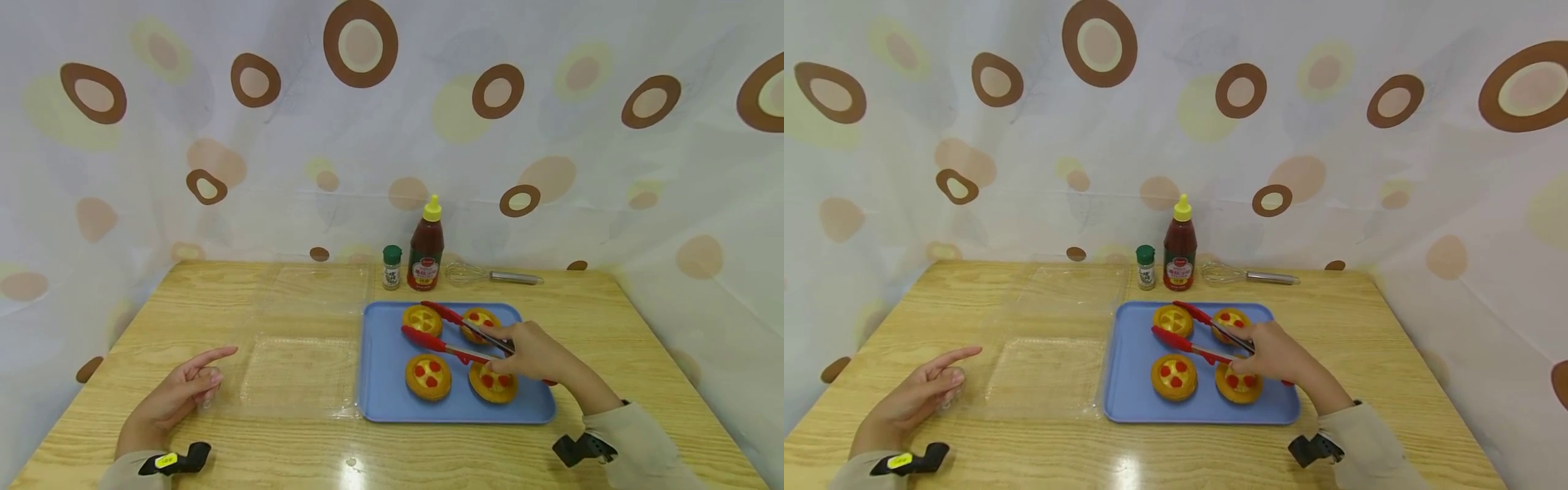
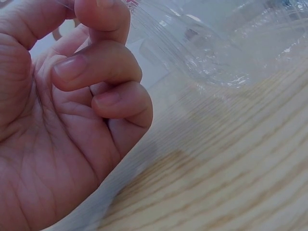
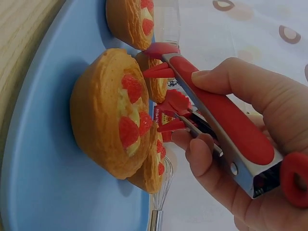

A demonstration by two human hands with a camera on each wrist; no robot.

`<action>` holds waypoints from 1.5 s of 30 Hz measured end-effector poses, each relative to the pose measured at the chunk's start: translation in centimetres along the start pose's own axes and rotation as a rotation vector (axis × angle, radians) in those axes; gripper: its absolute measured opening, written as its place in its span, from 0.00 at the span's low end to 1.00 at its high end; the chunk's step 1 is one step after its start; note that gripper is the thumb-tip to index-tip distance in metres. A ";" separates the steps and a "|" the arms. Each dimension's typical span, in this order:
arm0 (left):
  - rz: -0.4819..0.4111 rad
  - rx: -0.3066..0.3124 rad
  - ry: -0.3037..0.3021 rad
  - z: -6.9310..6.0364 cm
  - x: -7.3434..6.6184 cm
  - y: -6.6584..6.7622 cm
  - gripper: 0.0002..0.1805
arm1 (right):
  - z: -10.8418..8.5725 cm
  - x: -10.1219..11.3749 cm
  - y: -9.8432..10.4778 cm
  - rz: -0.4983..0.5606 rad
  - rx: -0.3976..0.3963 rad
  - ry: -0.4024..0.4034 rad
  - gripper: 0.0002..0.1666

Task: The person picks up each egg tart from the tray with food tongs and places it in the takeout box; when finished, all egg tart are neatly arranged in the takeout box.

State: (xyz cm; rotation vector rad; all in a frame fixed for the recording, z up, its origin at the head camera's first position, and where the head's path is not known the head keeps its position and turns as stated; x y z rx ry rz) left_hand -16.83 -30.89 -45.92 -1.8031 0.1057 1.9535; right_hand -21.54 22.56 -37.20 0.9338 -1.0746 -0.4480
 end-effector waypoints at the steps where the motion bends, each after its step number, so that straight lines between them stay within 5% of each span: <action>1: -0.002 -0.003 0.001 0.0 0.0 0.0 0.30 | -0.1 0.0 0.0 0.001 -0.002 -0.003 0.36; 16: 0.007 0.014 0.005 0.1 0.3 -0.1 0.30 | -1.1 0.1 0.4 0.026 -0.068 -0.037 0.38; 24: 0.005 -0.016 0.019 0.1 0.4 0.1 0.30 | -1.0 1.5 0.3 0.087 -0.094 0.020 0.37; 38: 0.006 0.006 -0.005 0.1 0.3 0.1 0.30 | 1.4 5.5 -1.6 0.161 -0.103 0.161 0.35; 45: 0.011 0.003 -0.001 0.1 0.1 0.2 0.30 | 3.2 8.1 -3.0 0.206 -0.024 0.190 0.35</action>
Point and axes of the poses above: each hand's wrist, its own z-axis towards the middle knuckle, its own y-axis out of the back of the hand, x = y × z, the point moved 3 cm from there along z, towards the middle knuckle, and after that the axes turned 15 degrees about -x, right-handed, at the moved point
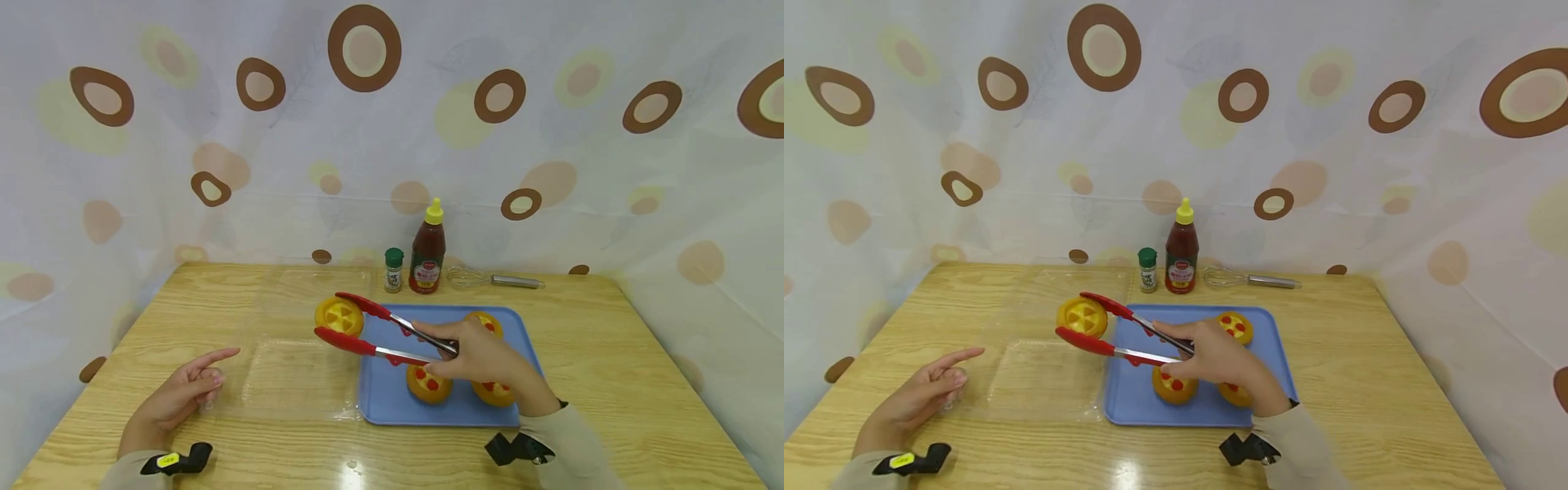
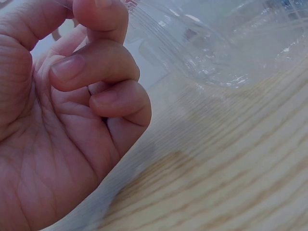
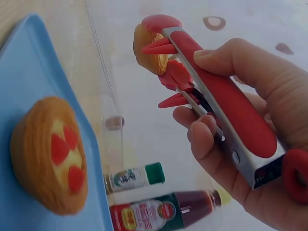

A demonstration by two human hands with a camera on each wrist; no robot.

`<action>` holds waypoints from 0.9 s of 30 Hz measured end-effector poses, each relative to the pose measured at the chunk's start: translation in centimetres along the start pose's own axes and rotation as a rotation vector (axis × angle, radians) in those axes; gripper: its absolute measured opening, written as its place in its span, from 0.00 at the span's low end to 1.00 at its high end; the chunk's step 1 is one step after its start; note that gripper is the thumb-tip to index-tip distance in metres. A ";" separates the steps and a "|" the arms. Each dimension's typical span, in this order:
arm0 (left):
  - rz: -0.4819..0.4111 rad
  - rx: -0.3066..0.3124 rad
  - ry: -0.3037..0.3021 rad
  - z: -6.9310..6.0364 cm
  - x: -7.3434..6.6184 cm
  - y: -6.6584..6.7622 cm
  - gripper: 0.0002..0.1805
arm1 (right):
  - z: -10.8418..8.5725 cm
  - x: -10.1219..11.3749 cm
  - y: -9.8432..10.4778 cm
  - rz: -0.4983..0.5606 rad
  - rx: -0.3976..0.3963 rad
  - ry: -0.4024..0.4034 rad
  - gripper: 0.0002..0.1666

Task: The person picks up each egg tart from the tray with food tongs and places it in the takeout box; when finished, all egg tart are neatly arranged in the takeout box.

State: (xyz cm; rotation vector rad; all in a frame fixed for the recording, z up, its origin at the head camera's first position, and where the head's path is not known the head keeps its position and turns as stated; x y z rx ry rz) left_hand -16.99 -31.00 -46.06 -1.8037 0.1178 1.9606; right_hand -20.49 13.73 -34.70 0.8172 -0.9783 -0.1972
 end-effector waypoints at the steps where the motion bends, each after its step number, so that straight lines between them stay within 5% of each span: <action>1: -0.001 -0.001 0.002 0.0 0.0 0.0 0.30 | 0.3 0.1 -0.3 0.008 0.013 -0.001 0.35; 12: -0.007 -0.005 0.003 -0.2 0.1 0.1 0.30 | 3.1 1.6 -4.2 -0.018 0.143 0.073 0.36; 27: 0.001 -0.030 0.012 -0.1 0.0 -0.1 0.30 | 6.3 2.8 -7.2 -0.136 0.223 0.107 0.35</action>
Point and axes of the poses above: each hand's wrist, its own z-axis towards the middle knuckle, its own y-axis out of the back of the hand, x = y × z, the point moved 3 cm from there along z, towards the middle knuckle, and after that the axes turned 15 degrees about -x, right-handed, at the moved point
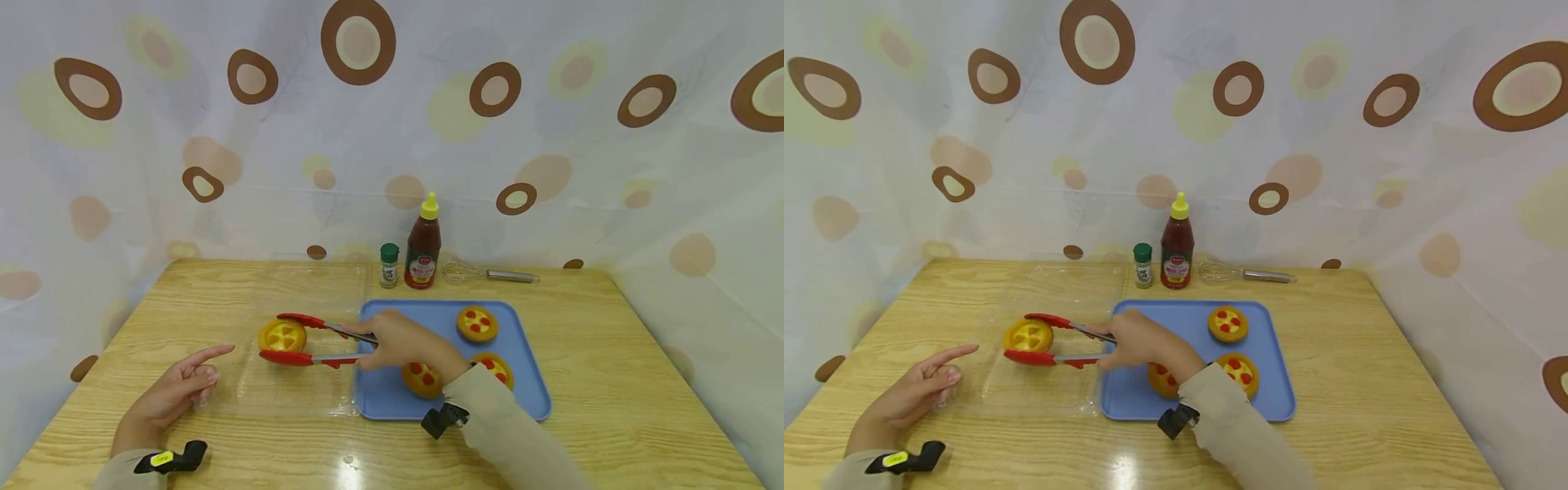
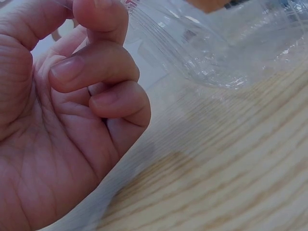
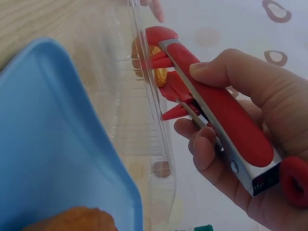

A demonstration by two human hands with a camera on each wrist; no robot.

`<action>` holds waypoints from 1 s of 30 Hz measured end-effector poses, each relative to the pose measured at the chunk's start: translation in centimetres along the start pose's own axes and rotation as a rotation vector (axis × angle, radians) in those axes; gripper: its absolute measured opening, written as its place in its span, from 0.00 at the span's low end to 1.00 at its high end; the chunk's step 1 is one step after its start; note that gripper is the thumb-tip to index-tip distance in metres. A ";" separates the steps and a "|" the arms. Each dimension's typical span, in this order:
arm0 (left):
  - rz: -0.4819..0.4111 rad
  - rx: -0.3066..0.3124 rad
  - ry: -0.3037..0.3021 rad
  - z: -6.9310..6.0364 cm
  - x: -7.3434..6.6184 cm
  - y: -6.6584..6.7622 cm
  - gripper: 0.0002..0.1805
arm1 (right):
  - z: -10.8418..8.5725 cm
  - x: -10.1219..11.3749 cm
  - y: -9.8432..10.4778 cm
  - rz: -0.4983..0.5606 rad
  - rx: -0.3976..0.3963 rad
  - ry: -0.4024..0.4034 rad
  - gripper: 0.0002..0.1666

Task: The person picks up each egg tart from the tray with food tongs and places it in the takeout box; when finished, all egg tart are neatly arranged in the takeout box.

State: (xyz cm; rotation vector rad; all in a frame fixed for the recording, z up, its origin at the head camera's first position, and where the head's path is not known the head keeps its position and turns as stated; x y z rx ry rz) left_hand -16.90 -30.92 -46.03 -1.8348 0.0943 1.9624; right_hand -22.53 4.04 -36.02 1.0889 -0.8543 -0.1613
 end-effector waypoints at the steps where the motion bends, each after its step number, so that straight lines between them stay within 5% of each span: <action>1: 0.001 -0.001 0.000 0.0 0.0 0.0 0.30 | 0.2 0.0 -0.2 -0.007 0.001 0.003 0.35; 30: -0.009 0.018 -0.020 0.0 0.1 0.1 0.29 | 1.8 0.6 -2.8 -0.029 0.021 -0.074 0.39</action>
Point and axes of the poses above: each hand's wrist, its own z-axis towards the middle knuckle, its own y-axis out of the back of the hand, x = y × z, the point moved 3 cm from there along z, towards the middle knuckle, and after that the axes turned 15 degrees about -x, right-handed, at the moved point
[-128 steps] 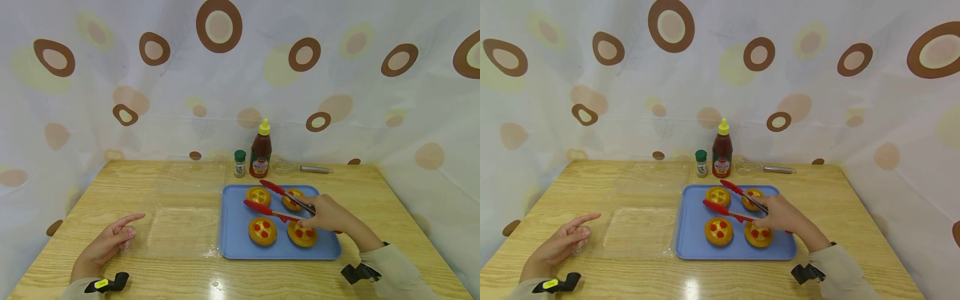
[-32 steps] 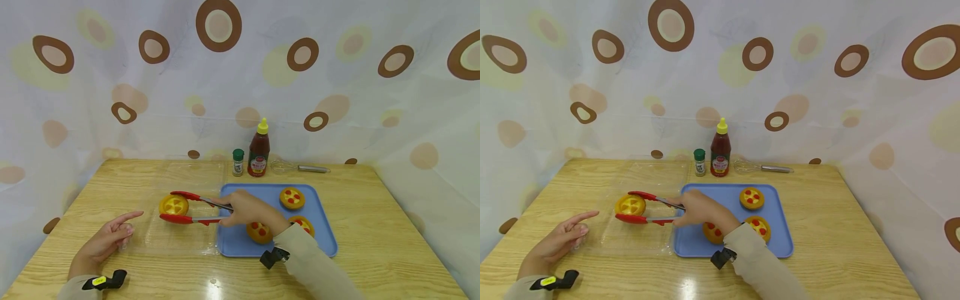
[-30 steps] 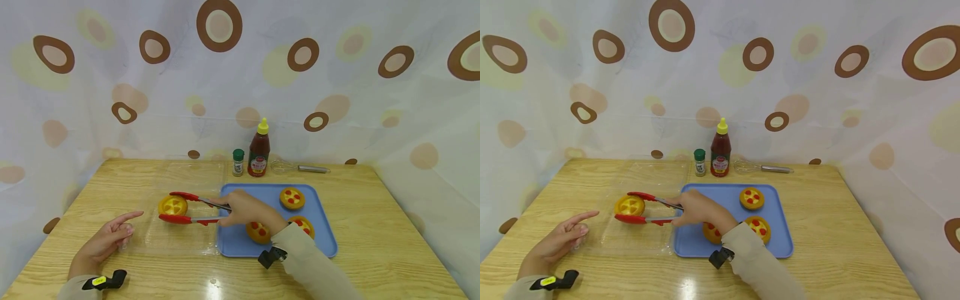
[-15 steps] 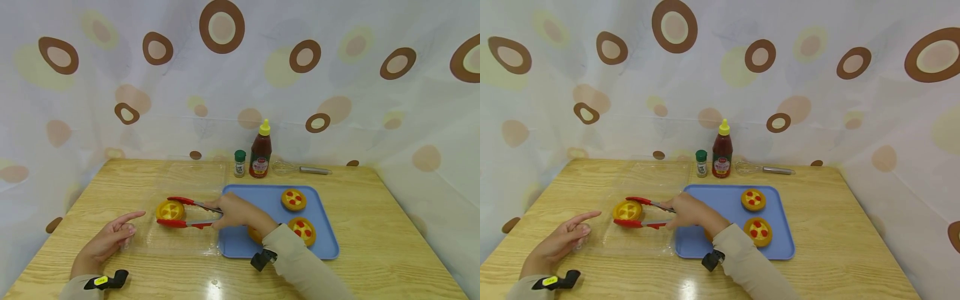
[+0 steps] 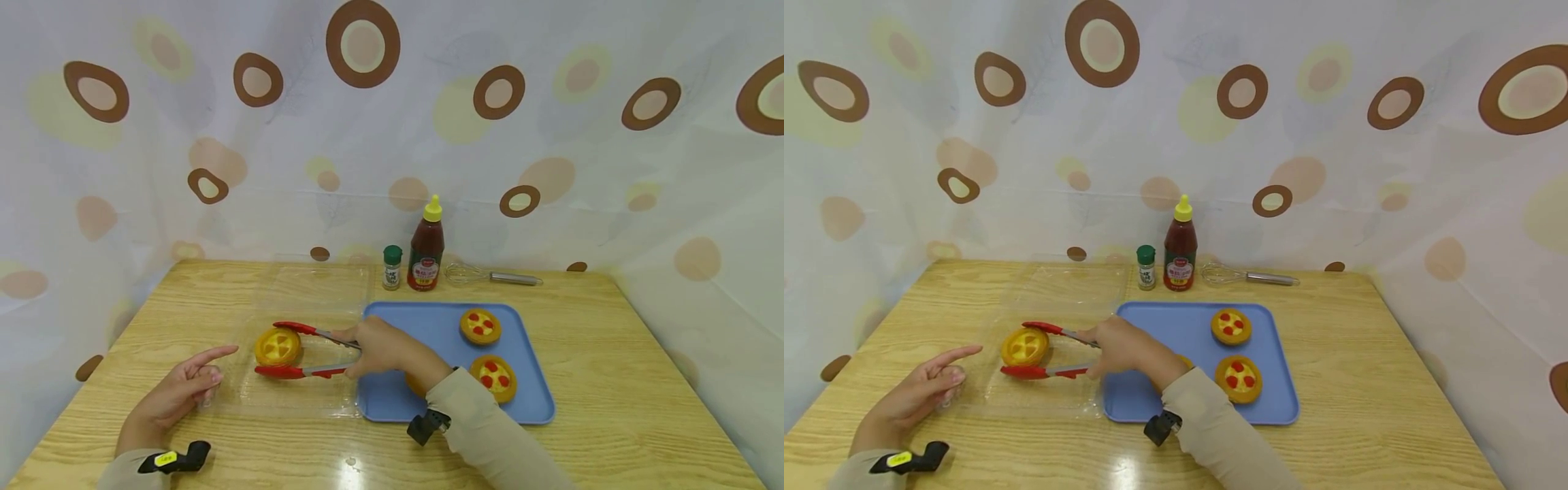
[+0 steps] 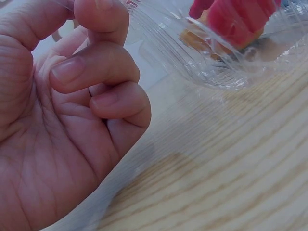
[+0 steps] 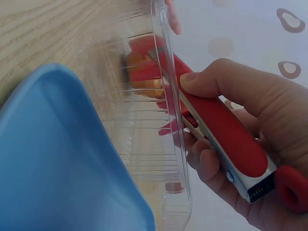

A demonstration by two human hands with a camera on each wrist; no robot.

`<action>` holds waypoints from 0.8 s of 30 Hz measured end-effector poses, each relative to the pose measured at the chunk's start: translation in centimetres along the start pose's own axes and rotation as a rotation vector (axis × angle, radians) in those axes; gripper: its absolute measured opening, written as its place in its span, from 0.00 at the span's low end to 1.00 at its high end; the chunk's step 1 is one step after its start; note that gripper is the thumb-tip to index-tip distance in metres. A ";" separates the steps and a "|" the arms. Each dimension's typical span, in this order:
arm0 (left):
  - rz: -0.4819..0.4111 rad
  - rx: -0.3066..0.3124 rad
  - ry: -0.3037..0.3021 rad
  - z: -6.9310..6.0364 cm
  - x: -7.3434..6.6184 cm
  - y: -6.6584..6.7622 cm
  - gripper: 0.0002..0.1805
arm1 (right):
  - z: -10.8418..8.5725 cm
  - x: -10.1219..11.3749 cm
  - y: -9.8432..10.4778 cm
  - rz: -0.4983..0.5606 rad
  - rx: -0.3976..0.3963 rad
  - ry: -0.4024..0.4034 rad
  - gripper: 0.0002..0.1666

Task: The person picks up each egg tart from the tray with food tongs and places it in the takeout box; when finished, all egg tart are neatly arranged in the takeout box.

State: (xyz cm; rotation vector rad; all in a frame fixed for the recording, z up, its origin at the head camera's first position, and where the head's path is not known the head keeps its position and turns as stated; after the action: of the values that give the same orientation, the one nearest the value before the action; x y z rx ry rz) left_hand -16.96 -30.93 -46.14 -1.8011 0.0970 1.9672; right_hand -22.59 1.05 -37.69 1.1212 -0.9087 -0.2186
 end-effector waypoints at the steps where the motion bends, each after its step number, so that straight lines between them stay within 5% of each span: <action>1: -0.001 0.001 0.000 0.0 0.0 0.0 0.29 | -0.1 0.0 0.0 0.002 0.000 -0.001 0.39; 14: 0.010 -0.015 0.019 0.1 -0.2 -0.2 0.29 | -1.8 -1.4 1.1 0.113 -0.057 0.046 0.40; 24: 0.021 -0.015 0.027 0.1 -0.1 0.0 0.29 | -3.6 -2.5 2.4 0.234 -0.116 -0.002 0.41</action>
State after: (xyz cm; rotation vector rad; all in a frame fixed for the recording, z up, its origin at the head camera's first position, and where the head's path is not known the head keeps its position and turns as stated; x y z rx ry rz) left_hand -17.02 -30.92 -46.02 -1.8432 0.1107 1.9631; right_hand -22.22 6.08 -37.40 0.8996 -1.0081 -0.0788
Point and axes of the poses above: each hand's wrist, its own z-axis towards the middle knuckle, its own y-axis out of the back of the hand, x = y × z, the point moved 3 cm from there along z, towards the middle knuckle, and after that the axes turned 15 degrees about -x, right-handed, at the moved point
